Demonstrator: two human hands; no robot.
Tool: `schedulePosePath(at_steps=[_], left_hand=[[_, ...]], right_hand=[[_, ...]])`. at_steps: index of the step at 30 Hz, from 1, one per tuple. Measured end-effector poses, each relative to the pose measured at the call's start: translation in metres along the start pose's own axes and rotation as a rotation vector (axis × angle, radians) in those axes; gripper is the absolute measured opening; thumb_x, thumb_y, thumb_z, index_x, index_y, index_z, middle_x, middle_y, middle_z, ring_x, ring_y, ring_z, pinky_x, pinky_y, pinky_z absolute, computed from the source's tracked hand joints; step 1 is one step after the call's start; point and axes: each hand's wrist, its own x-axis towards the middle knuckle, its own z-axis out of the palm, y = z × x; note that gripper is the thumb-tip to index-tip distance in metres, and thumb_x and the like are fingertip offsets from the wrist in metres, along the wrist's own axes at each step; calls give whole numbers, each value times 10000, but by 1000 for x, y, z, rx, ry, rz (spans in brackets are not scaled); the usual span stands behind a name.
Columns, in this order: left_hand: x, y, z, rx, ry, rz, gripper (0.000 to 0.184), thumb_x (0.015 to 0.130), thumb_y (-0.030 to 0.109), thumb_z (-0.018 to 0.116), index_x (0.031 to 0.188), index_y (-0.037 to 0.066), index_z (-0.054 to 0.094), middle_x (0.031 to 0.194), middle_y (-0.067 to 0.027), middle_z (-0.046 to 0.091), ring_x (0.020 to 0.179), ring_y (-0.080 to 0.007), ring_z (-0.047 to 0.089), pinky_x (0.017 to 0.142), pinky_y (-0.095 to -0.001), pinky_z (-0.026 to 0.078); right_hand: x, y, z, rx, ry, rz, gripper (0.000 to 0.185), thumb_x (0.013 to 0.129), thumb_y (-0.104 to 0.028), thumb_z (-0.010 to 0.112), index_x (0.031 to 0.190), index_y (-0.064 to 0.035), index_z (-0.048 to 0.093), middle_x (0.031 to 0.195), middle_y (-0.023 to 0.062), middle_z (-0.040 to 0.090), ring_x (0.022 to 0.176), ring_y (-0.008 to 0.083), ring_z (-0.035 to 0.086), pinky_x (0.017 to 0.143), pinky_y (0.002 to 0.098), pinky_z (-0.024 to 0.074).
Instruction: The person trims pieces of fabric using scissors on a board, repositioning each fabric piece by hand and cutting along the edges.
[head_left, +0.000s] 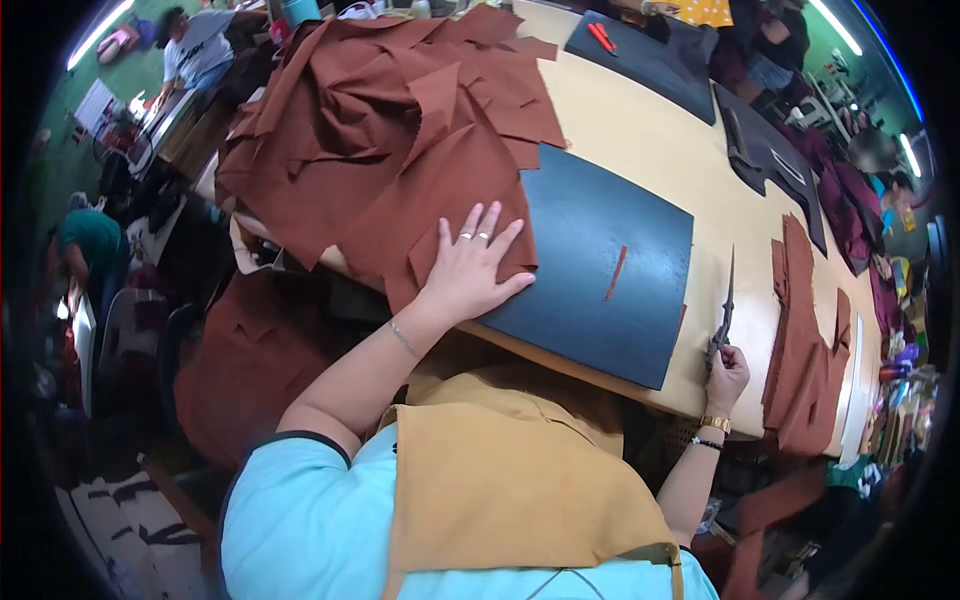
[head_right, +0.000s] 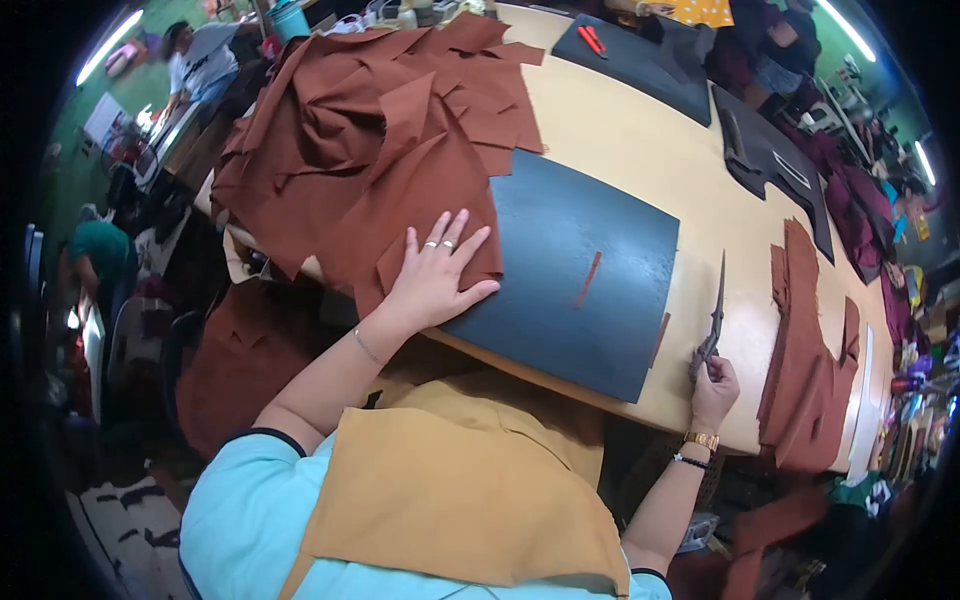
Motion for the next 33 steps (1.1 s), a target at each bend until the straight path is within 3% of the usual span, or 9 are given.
schedulePosePath(at_steps=[7,10,14,17,20,24,25,28,33], left_hand=[[-2,10,0,-103,-122,568,821,805,686,531,1433,176,389,1515,-174,278,1413,-348,231,1086,-651,166],[-5,18,-3,-123,-151,595,832,790,698,542,1425,178,403,1516,-166,281,1414,-339,232,1092,-642,163],[-5,20,-8,-146,-158,512,863,776,691,566,1442,177,376,1527,-175,247,1425,-343,202,1090,-645,159],[-10,26,-5,-67,114,149,916,769,689,575,1475,171,304,1538,-198,193,1427,-359,179,1082,-652,165],[-5,24,9,-66,98,-8,976,757,709,569,1494,159,243,1549,-213,129,1433,-373,140,1072,-670,152],[8,18,1,-121,98,80,888,816,545,625,1487,104,244,1374,-172,438,1252,-338,432,1025,-529,341],[11,16,-3,-56,180,121,808,836,407,654,1469,78,275,1203,-143,545,1082,-311,538,936,-436,436],[25,4,-11,-42,123,152,736,836,338,661,1437,68,331,1128,-149,556,1032,-321,560,881,-415,477],[37,0,-12,-80,63,178,341,822,195,645,1152,112,621,1017,-92,572,961,-308,587,830,-404,498]], right_hand=[[-1,-2,1,-13,9,-28,66,838,0,657,899,15,637,746,-29,596,641,28,511,577,176,416],[-2,-7,1,42,-13,2,66,842,-5,664,899,14,637,753,-26,599,644,30,513,588,177,421],[-2,-8,2,27,-8,18,77,842,-21,677,897,16,638,750,-31,596,638,25,509,572,172,414],[-1,-7,3,18,1,-11,77,844,-30,679,894,15,640,749,-33,594,633,21,503,571,172,417],[0,-1,1,52,-18,-24,85,837,-31,682,896,14,641,747,-34,592,629,24,501,580,175,426],[1,6,2,53,0,-41,98,822,-31,687,896,15,641,736,-34,589,626,27,502,583,178,433],[2,7,3,70,-1,-34,101,819,-32,689,894,15,641,730,-35,587,625,28,503,581,180,433],[1,-2,3,61,-11,-33,75,832,-23,678,890,6,638,731,-36,584,628,29,501,576,175,418],[-6,-18,5,55,5,-50,76,820,-28,682,873,8,642,728,-26,599,626,33,515,576,183,430]])
